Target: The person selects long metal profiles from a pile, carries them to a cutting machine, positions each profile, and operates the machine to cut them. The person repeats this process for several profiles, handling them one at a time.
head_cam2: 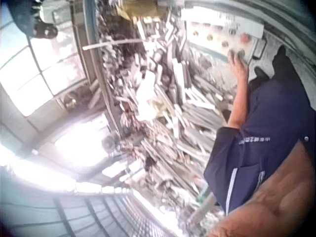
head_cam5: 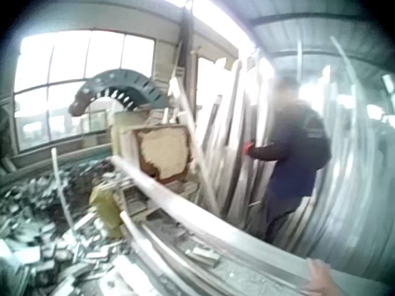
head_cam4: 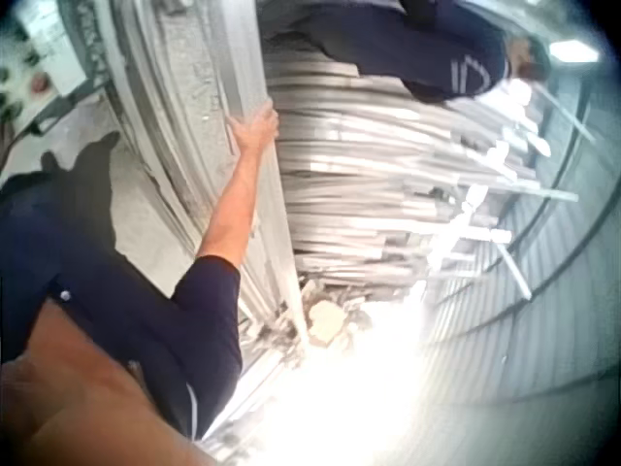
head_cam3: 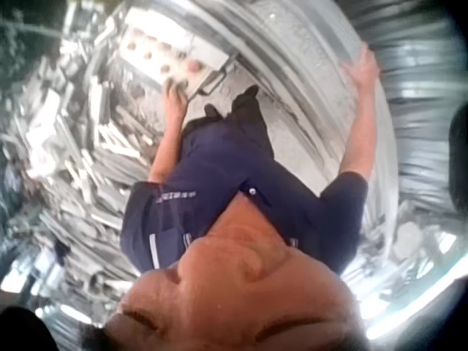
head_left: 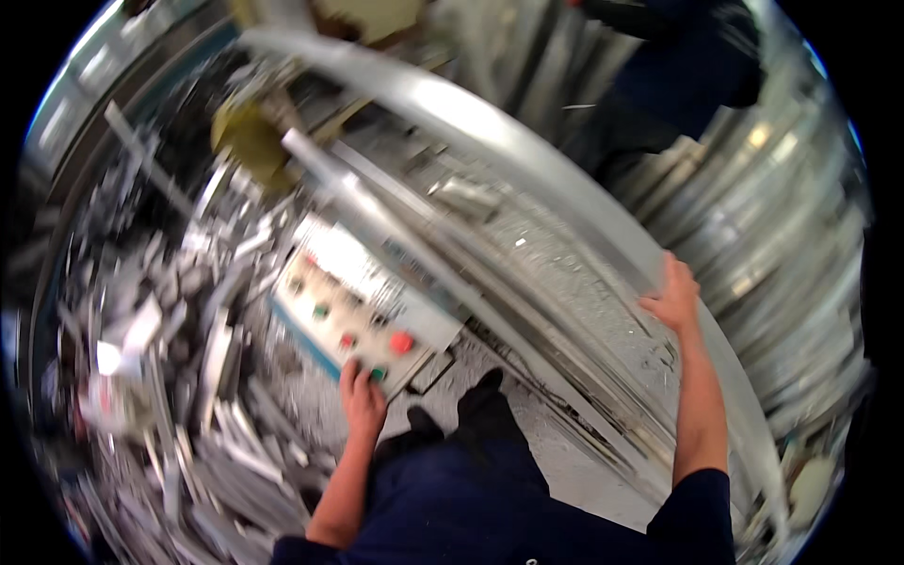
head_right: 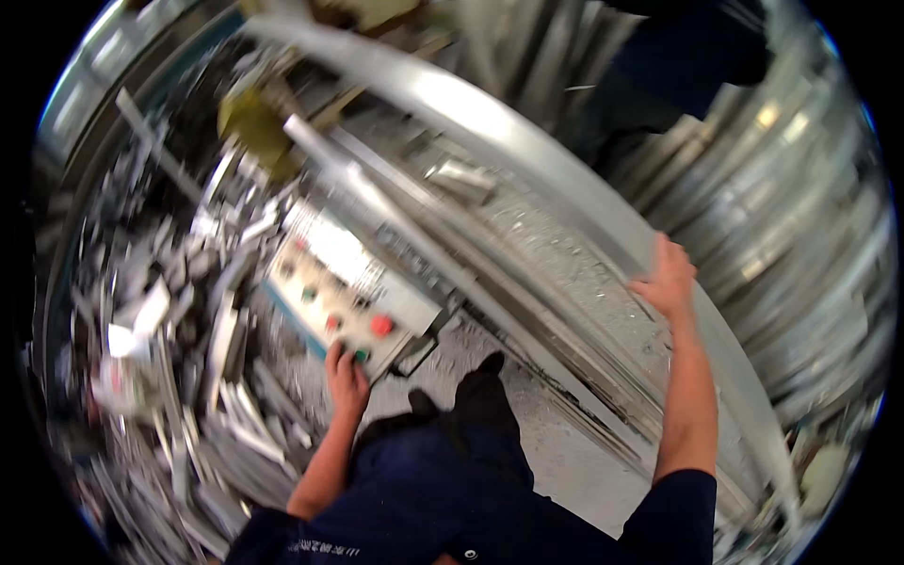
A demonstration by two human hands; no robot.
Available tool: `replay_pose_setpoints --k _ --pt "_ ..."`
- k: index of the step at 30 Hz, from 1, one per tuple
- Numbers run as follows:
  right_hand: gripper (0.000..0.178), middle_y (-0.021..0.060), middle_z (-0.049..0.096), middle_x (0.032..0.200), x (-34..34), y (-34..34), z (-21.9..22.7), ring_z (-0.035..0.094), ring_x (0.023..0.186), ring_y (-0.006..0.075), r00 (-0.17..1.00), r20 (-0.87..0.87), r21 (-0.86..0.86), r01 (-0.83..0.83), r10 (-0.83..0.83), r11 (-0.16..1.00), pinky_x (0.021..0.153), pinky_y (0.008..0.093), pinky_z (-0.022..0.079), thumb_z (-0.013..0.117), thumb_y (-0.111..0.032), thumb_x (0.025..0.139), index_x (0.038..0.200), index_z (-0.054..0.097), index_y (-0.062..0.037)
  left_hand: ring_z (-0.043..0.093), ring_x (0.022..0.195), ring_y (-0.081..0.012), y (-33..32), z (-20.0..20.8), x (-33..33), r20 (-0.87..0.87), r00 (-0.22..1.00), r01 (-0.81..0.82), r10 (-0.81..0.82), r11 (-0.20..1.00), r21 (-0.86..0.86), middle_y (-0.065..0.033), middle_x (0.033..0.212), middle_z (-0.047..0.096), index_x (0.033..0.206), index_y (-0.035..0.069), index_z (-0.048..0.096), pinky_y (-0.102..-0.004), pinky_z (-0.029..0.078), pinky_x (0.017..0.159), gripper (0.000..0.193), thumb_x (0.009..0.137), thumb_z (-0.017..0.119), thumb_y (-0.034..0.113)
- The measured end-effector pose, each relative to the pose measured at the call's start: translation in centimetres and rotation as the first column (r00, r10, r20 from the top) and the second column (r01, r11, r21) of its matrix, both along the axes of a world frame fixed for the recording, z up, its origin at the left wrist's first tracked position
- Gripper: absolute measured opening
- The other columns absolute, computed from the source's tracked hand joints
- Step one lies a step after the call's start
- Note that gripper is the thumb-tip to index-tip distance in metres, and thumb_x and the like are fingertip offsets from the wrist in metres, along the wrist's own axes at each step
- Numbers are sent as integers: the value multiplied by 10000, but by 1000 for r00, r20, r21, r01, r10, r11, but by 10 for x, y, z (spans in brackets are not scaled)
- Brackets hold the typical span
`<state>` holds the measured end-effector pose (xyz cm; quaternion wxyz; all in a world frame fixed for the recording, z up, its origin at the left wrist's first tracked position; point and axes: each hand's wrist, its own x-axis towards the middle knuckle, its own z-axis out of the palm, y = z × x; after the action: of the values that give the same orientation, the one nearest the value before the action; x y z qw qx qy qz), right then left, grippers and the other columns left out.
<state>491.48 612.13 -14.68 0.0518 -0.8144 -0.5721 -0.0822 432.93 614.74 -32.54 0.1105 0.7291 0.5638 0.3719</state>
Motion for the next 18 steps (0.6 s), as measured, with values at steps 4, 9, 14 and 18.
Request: replay_pose_setpoints --k 4,9,14,18 --pt "1037 149 511 1236 -21 6 9 491 1166 341 1000 -13 -15 0 0 1000 941 485 398 828 -309 539 1431 340 -109 488 1188 -416 0 8 -12 1 1000 -4 4 999 44 -234 1317 487 1076 2 560 -453 396 1023 298 781 576 -41" --pt "1044 159 510 1225 -13 5 18 492 1148 356 999 0 -58 43 -43 997 935 486 402 826 -305 530 1430 338 -100 532 1082 -389 17 19 -4 24 1000 13 -14 1000 24 -243 1340 480 1080 3 559 -449 432 956 318 765 590 -31" --pt "1002 179 500 1215 -25 29 31 487 1140 363 993 -7 -144 115 -117 983 942 477 396 814 -350 541 1399 364 -97 542 1032 -389 30 22 -10 85 996 7 -8 1000 8 -261 1374 448 1084 -11 537 -446 459 909 327 761 538 -55" --pt "978 174 499 1225 -17 22 25 459 1193 348 996 -22 -102 85 -87 991 978 471 365 806 -399 557 1385 377 -106 517 1003 -414 42 19 -4 -50 999 27 -21 991 133 -265 1370 447 1095 -11 520 -488 420 887 306 791 505 -43"
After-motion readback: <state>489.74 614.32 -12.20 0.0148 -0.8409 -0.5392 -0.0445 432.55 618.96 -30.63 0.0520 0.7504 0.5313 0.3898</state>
